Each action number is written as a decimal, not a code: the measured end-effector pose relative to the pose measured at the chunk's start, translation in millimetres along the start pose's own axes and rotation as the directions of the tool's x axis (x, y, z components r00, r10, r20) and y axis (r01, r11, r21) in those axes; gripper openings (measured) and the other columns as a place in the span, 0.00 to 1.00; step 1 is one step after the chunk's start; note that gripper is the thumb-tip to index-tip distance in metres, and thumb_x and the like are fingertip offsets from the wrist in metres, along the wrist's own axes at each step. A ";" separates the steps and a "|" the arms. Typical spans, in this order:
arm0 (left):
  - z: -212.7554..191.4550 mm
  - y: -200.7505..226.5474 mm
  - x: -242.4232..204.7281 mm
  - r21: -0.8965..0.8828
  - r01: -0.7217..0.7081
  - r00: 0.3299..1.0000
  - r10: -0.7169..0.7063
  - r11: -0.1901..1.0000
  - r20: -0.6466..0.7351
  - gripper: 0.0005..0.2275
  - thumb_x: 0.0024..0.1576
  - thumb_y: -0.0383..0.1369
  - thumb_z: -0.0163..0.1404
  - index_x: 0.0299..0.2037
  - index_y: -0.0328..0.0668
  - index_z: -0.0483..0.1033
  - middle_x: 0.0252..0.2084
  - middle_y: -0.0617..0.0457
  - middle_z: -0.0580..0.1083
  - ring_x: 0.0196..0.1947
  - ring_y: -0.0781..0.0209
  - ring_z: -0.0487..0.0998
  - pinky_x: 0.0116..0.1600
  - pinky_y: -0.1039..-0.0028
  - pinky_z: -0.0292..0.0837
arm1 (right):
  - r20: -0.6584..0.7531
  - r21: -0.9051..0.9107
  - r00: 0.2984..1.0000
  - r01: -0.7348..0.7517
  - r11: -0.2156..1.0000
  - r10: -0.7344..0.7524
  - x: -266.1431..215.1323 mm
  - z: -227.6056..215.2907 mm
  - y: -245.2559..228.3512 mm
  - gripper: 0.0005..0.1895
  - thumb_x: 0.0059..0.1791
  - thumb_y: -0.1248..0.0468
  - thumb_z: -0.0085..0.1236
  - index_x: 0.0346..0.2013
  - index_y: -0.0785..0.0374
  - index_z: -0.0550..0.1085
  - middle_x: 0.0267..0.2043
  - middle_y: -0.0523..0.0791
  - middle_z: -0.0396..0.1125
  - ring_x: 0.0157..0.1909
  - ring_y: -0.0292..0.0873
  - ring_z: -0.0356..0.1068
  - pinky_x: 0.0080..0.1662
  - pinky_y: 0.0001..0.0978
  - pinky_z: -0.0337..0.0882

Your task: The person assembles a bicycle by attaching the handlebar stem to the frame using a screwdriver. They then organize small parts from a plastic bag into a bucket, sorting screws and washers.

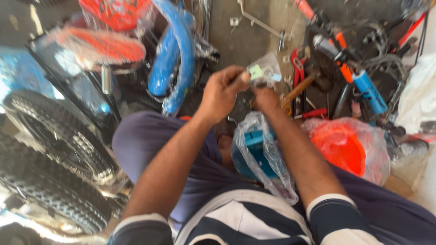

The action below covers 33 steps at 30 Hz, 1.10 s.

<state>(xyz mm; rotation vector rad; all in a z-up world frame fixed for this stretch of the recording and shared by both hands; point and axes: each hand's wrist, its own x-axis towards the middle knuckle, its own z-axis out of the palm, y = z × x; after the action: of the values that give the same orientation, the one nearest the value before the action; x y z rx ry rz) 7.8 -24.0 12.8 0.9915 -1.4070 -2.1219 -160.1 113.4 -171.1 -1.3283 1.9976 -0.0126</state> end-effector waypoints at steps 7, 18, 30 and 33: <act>7.7 16.6 -2.8 0.056 -0.154 0.988 0.155 0.986 -0.004 0.06 0.60 0.28 0.59 0.41 0.32 0.80 0.42 0.51 0.80 0.49 0.64 0.79 0.54 0.73 0.74 | -0.114 -0.053 0.990 0.072 0.996 -0.078 26.8 56.1 25.2 0.15 0.49 0.64 0.49 0.47 0.55 0.79 0.43 0.57 0.74 0.45 0.61 0.75 0.49 0.54 0.73; 18.8 45.7 -16.8 0.526 -0.612 0.774 0.582 0.590 0.248 0.07 0.56 0.27 0.59 0.39 0.38 0.73 0.48 0.49 0.80 0.59 0.45 0.77 0.64 0.57 0.68 | -0.124 0.971 0.978 0.085 0.224 0.166 -61.1 -52.9 -15.4 0.09 0.53 0.66 0.57 0.46 0.66 0.78 0.36 0.43 0.73 0.35 0.35 0.71 0.40 0.29 0.73; 53.3 56.9 -77.6 0.411 -0.418 0.895 0.289 0.810 0.341 0.13 0.60 0.32 0.55 0.53 0.40 0.72 0.47 0.42 0.77 0.47 0.46 0.80 0.52 0.61 0.75 | -0.180 0.922 0.981 0.194 -0.336 0.074 -236.6 -134.5 -74.4 0.09 0.57 0.63 0.52 0.50 0.64 0.72 0.41 0.47 0.74 0.40 0.41 0.74 0.44 0.32 0.76; 66.5 59.0 -115.6 0.428 -0.553 0.818 0.371 0.714 0.439 0.12 0.59 0.31 0.59 0.52 0.41 0.77 0.47 0.42 0.77 0.48 0.44 0.79 0.52 0.62 0.75 | -0.151 0.909 0.981 0.185 -0.374 0.118 -258.0 -120.6 -82.1 0.09 0.56 0.63 0.52 0.49 0.63 0.71 0.44 0.43 0.73 0.46 0.39 0.74 0.46 0.34 0.75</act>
<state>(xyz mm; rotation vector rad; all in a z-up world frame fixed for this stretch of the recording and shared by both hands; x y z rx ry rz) 32.2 70.4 121.2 0.3617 -2.2289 -1.5632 -110.5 238.3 93.2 -0.0170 1.0423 -1.6609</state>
